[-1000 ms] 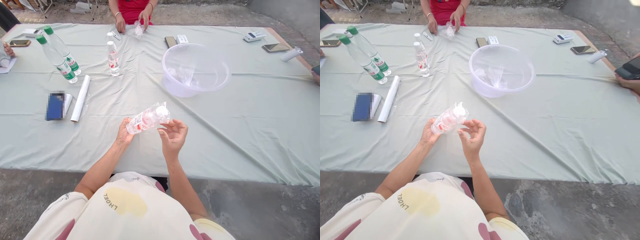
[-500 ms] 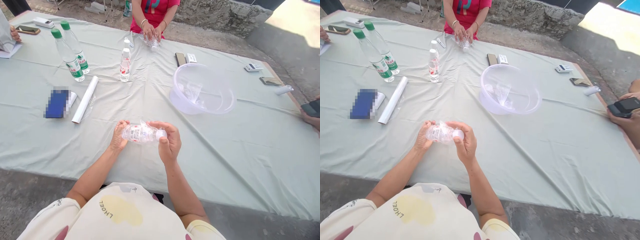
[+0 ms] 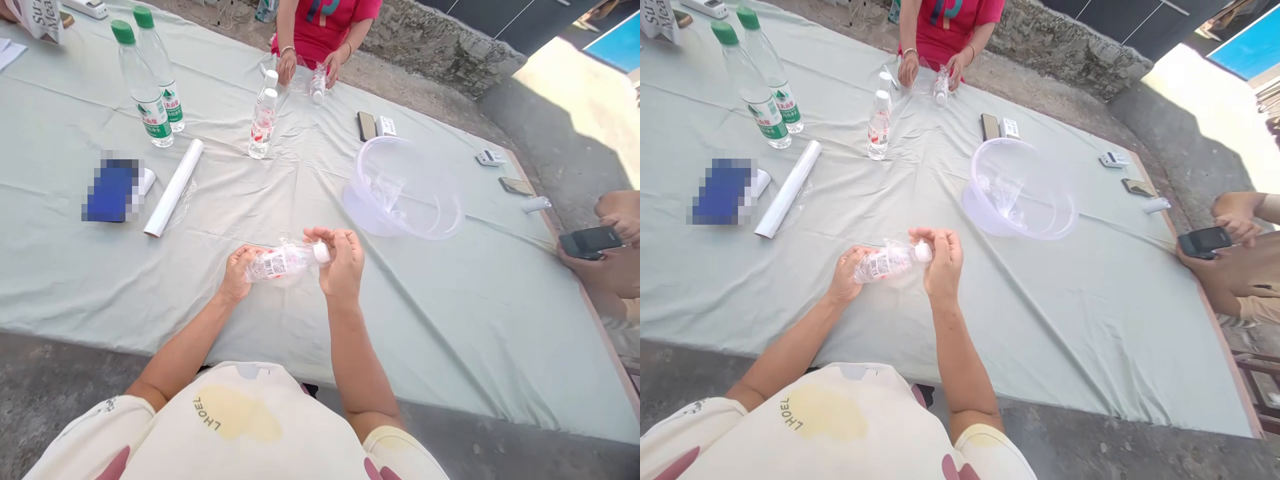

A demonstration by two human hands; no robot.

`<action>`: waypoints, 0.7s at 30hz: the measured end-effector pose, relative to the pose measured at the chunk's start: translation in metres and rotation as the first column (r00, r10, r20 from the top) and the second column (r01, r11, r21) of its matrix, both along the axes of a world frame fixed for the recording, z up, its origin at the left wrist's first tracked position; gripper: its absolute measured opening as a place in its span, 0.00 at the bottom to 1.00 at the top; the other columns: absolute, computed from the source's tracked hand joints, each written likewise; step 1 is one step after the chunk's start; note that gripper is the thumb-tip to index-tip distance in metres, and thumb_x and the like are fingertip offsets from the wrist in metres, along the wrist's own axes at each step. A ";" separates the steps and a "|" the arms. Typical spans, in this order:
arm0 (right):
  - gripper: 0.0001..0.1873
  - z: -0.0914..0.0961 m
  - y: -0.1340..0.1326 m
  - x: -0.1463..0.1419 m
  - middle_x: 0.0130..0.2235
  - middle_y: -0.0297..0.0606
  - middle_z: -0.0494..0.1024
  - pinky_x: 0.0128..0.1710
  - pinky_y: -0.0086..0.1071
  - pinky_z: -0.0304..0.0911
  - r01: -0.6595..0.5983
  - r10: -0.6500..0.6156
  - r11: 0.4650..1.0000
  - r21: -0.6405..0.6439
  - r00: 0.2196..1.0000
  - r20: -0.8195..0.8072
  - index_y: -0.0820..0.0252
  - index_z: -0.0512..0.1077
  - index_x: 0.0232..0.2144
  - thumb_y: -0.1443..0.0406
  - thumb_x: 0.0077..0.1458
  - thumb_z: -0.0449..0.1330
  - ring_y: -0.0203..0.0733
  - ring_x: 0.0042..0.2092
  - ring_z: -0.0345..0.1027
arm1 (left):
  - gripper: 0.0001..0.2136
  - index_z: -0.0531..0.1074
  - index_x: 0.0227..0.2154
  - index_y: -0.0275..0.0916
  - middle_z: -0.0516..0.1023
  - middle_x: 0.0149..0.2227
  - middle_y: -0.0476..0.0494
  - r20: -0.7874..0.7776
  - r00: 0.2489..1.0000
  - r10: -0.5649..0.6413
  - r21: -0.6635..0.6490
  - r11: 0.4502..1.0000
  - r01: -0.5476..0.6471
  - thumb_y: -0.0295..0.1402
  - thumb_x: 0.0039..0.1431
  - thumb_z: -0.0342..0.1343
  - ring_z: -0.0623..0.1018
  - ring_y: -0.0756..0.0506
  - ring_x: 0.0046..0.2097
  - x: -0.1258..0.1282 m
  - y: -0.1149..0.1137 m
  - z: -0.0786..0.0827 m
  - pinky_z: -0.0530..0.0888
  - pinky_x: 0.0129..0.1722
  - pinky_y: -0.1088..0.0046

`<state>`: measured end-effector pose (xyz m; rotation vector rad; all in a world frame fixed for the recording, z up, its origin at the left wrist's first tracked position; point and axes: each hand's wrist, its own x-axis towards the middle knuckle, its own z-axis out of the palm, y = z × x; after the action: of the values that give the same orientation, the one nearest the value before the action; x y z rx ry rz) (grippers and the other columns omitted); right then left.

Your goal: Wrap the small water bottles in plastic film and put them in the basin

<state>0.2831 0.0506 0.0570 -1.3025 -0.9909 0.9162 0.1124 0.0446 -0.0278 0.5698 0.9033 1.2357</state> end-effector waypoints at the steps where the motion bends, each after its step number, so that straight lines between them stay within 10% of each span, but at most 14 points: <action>1: 0.15 0.000 0.003 0.005 0.38 0.38 0.79 0.47 0.42 0.72 0.072 -0.072 0.997 0.013 0.997 0.007 0.54 0.60 0.33 0.50 0.61 0.53 0.43 0.43 0.78 | 0.13 0.76 0.26 0.40 0.80 0.32 0.44 0.005 1.000 0.020 0.005 1.000 -0.020 0.46 0.50 0.62 0.77 0.46 0.33 -0.002 0.000 0.000 0.73 0.31 0.70; 10: 0.19 0.016 -0.002 0.003 0.50 0.40 0.79 0.54 0.43 0.67 -0.204 0.222 0.975 -0.088 0.867 0.445 0.53 0.77 0.39 0.47 0.57 0.60 0.47 0.54 0.73 | 0.13 0.75 0.26 0.40 0.81 0.33 0.44 0.046 0.995 0.089 0.022 0.996 -0.090 0.45 0.49 0.64 0.78 0.46 0.33 -0.012 0.003 -0.001 0.75 0.32 0.69; 16: 0.13 0.019 -0.002 -0.004 0.37 0.36 0.81 0.49 0.41 0.69 -0.124 0.064 0.990 0.065 0.816 0.574 0.52 0.77 0.29 0.53 0.59 0.61 0.46 0.45 0.76 | 0.15 0.74 0.25 0.39 0.80 0.30 0.45 0.032 0.997 0.071 0.026 0.997 -0.072 0.46 0.48 0.64 0.76 0.48 0.30 -0.011 0.002 -0.004 0.72 0.29 0.72; 21: 0.19 0.029 -0.001 0.005 0.30 0.35 0.79 0.45 0.40 0.67 -0.163 -0.033 0.974 0.156 0.580 0.814 0.52 0.74 0.23 0.48 0.58 0.62 0.44 0.37 0.73 | 0.13 0.74 0.24 0.38 0.80 0.29 0.45 0.024 0.999 0.039 0.028 0.999 -0.040 0.44 0.49 0.63 0.76 0.48 0.29 -0.013 0.002 -0.002 0.71 0.28 0.73</action>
<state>0.2879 0.0496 0.0864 -1.5239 -1.8161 0.1740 0.0995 0.0468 -0.0301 0.5613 0.8817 1.2900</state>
